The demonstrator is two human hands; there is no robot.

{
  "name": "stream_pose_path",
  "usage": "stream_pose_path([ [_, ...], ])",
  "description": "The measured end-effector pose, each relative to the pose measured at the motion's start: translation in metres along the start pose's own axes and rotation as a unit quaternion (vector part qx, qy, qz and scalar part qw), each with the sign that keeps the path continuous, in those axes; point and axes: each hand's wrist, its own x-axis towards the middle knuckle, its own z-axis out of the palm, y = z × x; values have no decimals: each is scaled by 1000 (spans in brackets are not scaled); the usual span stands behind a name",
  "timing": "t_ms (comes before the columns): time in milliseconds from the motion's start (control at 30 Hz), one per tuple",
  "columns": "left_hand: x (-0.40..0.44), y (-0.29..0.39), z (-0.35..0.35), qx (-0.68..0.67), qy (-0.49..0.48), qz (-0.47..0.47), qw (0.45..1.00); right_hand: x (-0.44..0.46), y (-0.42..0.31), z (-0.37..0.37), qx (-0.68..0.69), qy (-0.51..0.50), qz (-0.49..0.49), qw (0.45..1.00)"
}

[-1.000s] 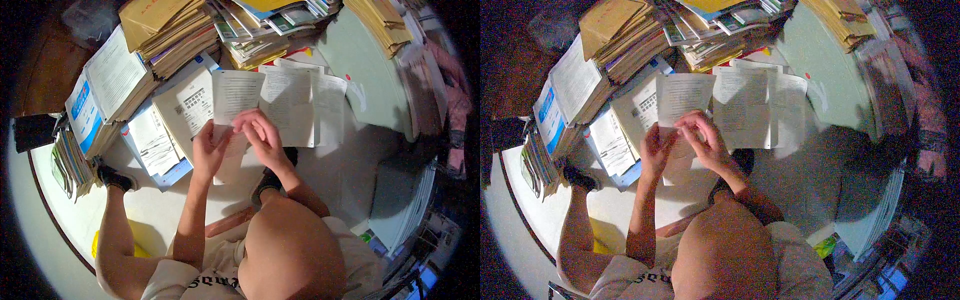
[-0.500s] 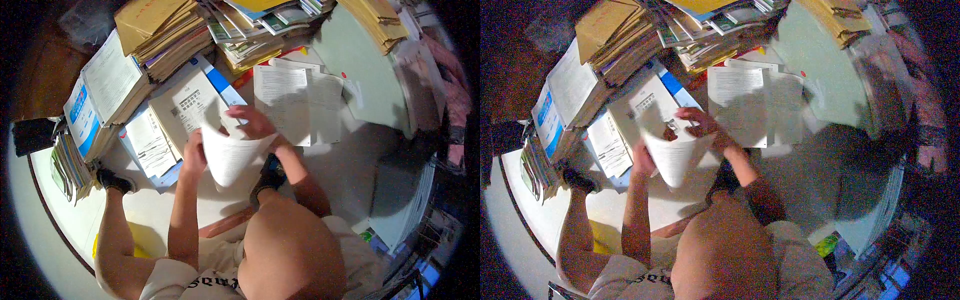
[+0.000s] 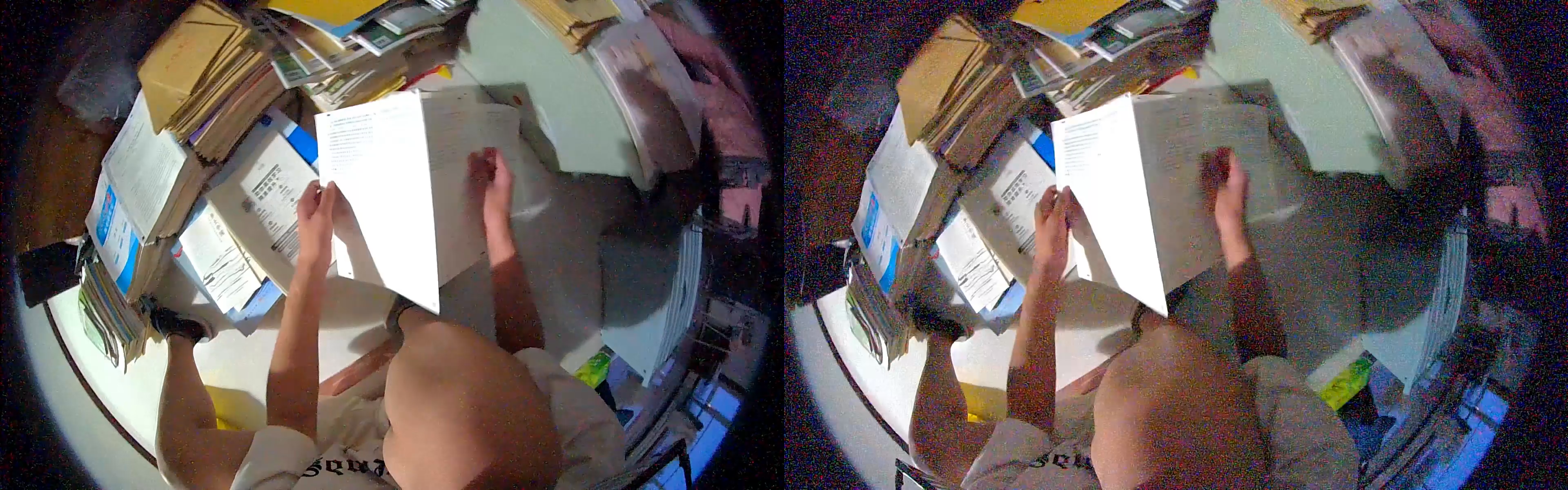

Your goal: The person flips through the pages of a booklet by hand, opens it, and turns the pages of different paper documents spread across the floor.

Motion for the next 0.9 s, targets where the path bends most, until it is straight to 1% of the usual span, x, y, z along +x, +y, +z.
stream_pose_path([
  [33,12,-9,2,-23,-33,33,999,15,-1,-21,-76,7,13,997],
  [67,23,-10,7,-25,-40,31,998,34,-1,-42,-152,15,26,988],
  [133,42,-14,24,106,-41,26,993,72,39,-89,-169,0,-51,984],
  [167,54,-23,33,103,-47,28,993,88,51,-104,-193,7,-44,980],
  [233,69,-37,48,148,-58,115,981,111,71,-127,-222,17,-43,974],
  [267,73,-39,55,149,-60,114,980,123,81,-135,-249,22,-42,967],
  [300,73,-32,66,264,-28,101,959,136,99,-144,-273,28,-85,958],
  [333,74,-35,71,298,-12,123,947,146,111,-151,-272,29,-82,958],
  [367,74,-39,75,331,5,144,933,155,120,-156,-309,18,-72,948],
  [400,77,-44,78,333,4,144,932,163,129,-160,-345,7,-63,936],
  [467,83,-53,83,324,-2,208,923,173,151,-162,-355,15,-55,933],
  [500,88,-59,83,325,-1,208,923,174,149,-159,-366,24,-48,929],
  [533,93,-64,82,365,0,187,912,173,148,-156,-365,23,-46,929],
  [567,99,-69,80,405,0,165,899,171,148,-151,-383,38,-60,921],
  [600,108,-82,78,407,-3,164,899,168,145,-147,-401,54,-74,911],
  [633,117,-93,77,396,43,212,892,170,156,-147,-390,65,-52,917],
  [667,127,-103,74,383,90,259,882,170,165,-150,-391,67,-51,917],
  [700,130,-99,74,433,68,293,850,167,165,-145,-399,66,-74,911],
  [733,133,-96,77,433,66,292,850,163,165,-140,-408,64,-96,906],
  [767,137,-93,79,373,40,210,903,161,163,-138,-494,59,-85,863],
  [800,137,-91,81,341,24,168,925,158,161,-135,-495,59,-84,863],
  [833,137,-88,83,308,12,124,943,155,160,-131,-503,80,-99,855],
  [867,137,-86,83,211,-41,36,976,153,156,-129,-511,101,-115,846],
  [900,136,-82,83,111,-94,-53,988,152,155,-129,-511,101,-114,846],
])
